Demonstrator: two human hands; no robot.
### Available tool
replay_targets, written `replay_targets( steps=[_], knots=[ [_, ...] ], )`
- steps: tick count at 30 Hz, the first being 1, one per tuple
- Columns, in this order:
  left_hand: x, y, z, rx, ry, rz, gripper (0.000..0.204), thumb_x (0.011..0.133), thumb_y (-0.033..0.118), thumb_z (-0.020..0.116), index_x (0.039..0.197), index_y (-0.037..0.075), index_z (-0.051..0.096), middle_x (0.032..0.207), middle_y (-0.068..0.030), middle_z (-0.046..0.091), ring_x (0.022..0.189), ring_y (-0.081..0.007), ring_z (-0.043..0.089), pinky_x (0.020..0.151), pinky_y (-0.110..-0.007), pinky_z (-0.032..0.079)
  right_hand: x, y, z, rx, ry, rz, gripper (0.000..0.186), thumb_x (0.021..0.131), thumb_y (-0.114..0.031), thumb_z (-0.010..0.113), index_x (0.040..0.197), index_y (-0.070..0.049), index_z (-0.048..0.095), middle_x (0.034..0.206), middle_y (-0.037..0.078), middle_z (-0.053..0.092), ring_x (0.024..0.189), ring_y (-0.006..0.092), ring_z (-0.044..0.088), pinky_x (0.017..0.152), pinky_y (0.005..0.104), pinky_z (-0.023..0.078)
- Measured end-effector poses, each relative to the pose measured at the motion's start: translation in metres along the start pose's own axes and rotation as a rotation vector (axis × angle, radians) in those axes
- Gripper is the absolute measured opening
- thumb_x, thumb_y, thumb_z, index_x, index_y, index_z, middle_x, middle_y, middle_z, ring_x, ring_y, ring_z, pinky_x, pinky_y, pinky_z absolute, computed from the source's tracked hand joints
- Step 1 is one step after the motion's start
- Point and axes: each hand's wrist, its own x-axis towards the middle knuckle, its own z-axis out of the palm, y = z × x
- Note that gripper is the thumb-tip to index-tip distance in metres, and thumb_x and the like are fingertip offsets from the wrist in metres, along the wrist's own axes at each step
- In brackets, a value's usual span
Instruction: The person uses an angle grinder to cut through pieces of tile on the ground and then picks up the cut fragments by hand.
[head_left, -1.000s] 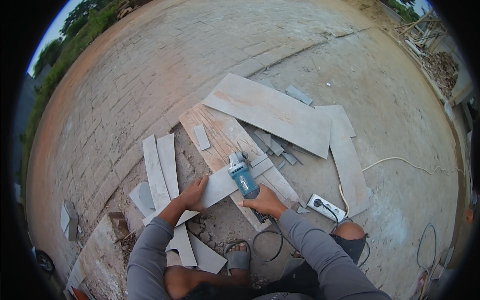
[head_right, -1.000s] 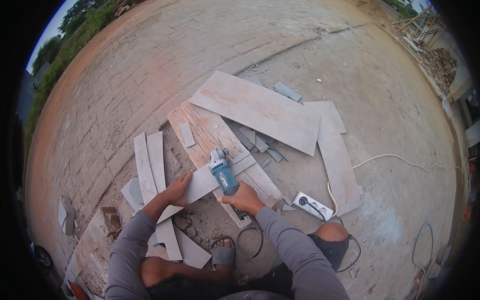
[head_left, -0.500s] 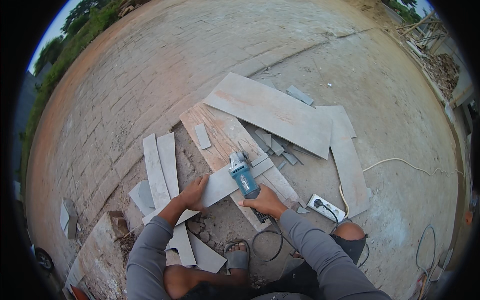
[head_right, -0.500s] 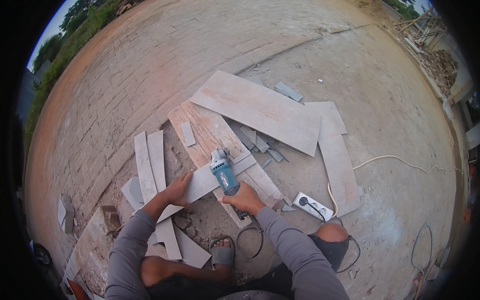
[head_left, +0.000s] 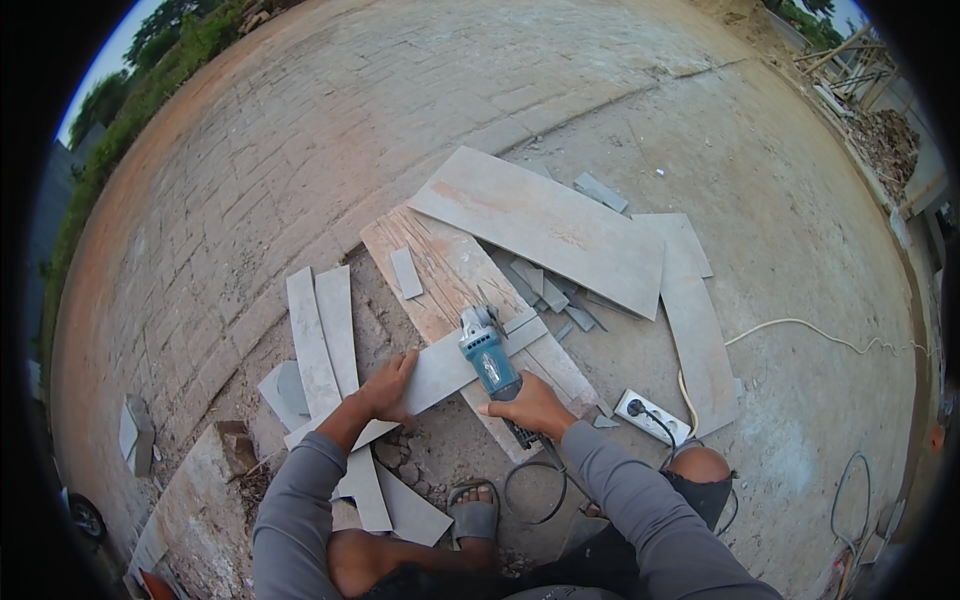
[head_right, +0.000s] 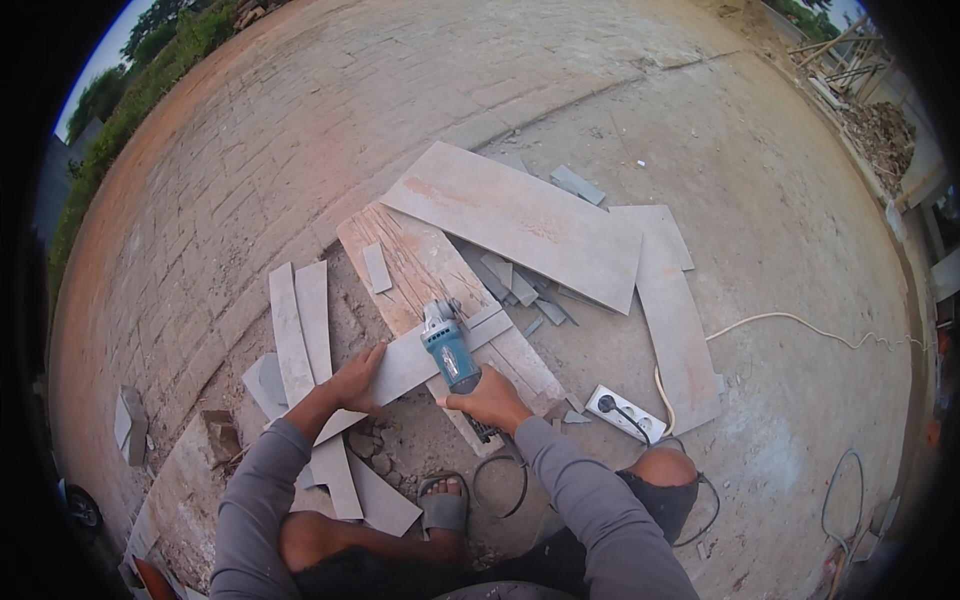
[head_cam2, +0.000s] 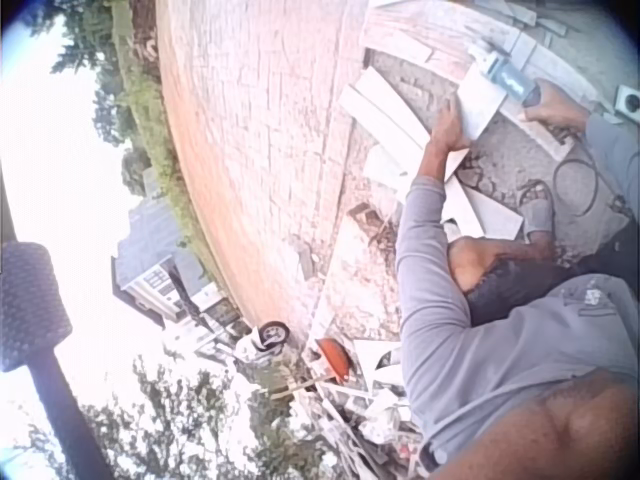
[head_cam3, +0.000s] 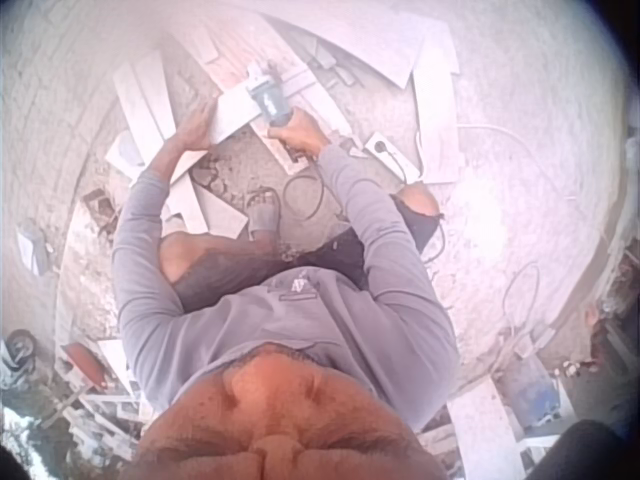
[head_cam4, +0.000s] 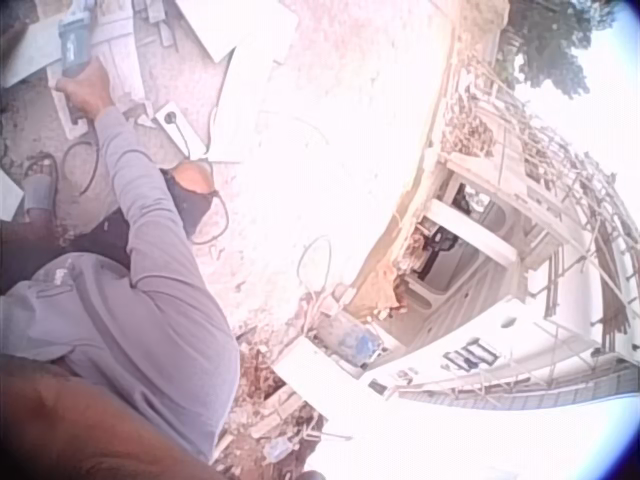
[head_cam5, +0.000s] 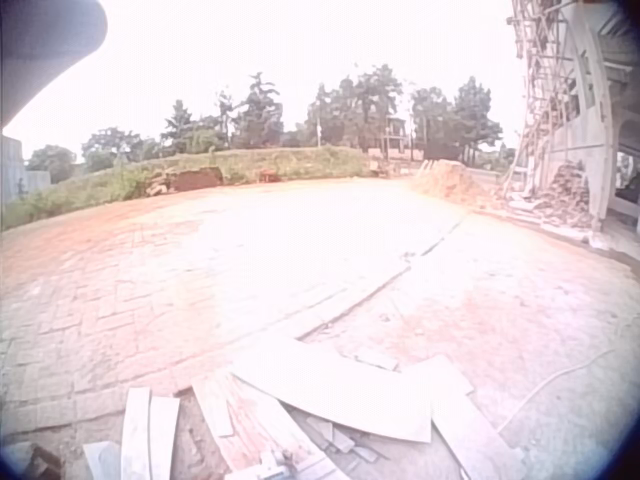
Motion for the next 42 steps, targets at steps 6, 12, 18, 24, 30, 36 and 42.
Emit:
replay_targets(
  steps=[6,12,18,24,30,36,42],
  knots=[
    [0.000,0.000,0.000,0.009,0.006,0.004,0.131,0.048,0.032,0.088,0.146,-0.008,0.012,0.137,-0.0325,0.037,0.126,-0.0455,0.041,0.109,-0.043,0.035,0.003,0.004,0.002,-0.016,0.003,0.000,0.082,0.063,-0.048,0.083,0.115,0.008,0.055,0.109,0.025,0.063,0.101,0.0342,0.063,0.089,0.0377,0.048],
    [-0.001,0.000,0.000,0.005,0.005,0.009,0.130,0.048,0.031,0.089,0.147,-0.007,0.012,0.137,-0.0325,0.037,0.126,-0.0456,0.041,0.109,-0.044,0.034,0.001,0.000,0.001,-0.020,0.009,0.006,0.082,0.063,-0.048,0.083,0.114,0.008,0.055,0.109,0.025,0.063,0.100,0.0342,0.063,0.088,0.0375,0.048],
    [-0.001,0.000,-0.002,-0.011,0.002,0.011,0.130,0.048,0.030,0.089,0.147,-0.007,0.012,0.137,-0.0321,0.037,0.127,-0.0455,0.040,0.109,-0.043,0.034,0.001,0.000,0.000,-0.001,-0.004,-0.002,0.079,0.063,-0.048,0.083,0.113,0.007,0.056,0.107,0.023,0.063,0.098,0.0331,0.064,0.086,0.0376,0.048],
    [-0.001,0.000,-0.001,0.008,0.014,0.014,0.130,0.048,0.031,0.089,0.146,-0.008,0.012,0.137,-0.0321,0.037,0.126,-0.0455,0.040,0.109,-0.043,0.034,0.003,0.003,0.001,-0.013,0.000,-0.003,0.078,0.063,-0.048,0.083,0.112,0.006,0.057,0.107,0.023,0.063,0.097,0.0328,0.064,0.086,0.0374,0.048],
    [-0.002,0.000,0.001,0.030,0.028,0.008,0.131,0.047,0.031,0.090,0.146,-0.007,0.013,0.136,-0.0303,0.039,0.125,-0.0439,0.043,0.108,-0.042,0.036,0.003,0.003,0.001,0.005,-0.012,0.001,0.078,0.063,-0.048,0.083,0.112,0.006,0.057,0.106,0.023,0.064,0.097,0.0326,0.064,0.085,0.0369,0.048],
    [0.000,0.001,-0.001,-0.009,0.021,0.009,0.129,0.047,0.030,0.088,0.146,-0.008,0.015,0.136,-0.0315,0.038,0.126,-0.0447,0.041,0.108,-0.043,0.035,0.003,0.005,0.001,0.027,0.007,-0.009,0.075,0.063,-0.048,0.083,0.110,0.006,0.058,0.104,0.022,0.064,0.096,0.0317,0.064,0.085,0.0367,0.049],
    [-0.006,0.001,0.008,0.046,0.150,0.038,0.129,0.044,0.029,0.091,0.145,-0.007,0.018,0.129,-0.0273,0.045,0.117,-0.0427,0.048,0.103,-0.043,0.040,-0.006,-0.021,-0.011,0.120,0.026,-0.096,0.065,0.066,-0.041,0.084,0.106,0.003,0.059,0.098,0.015,0.065,0.089,0.0244,0.063,0.081,0.0335,0.049]
  ],
)
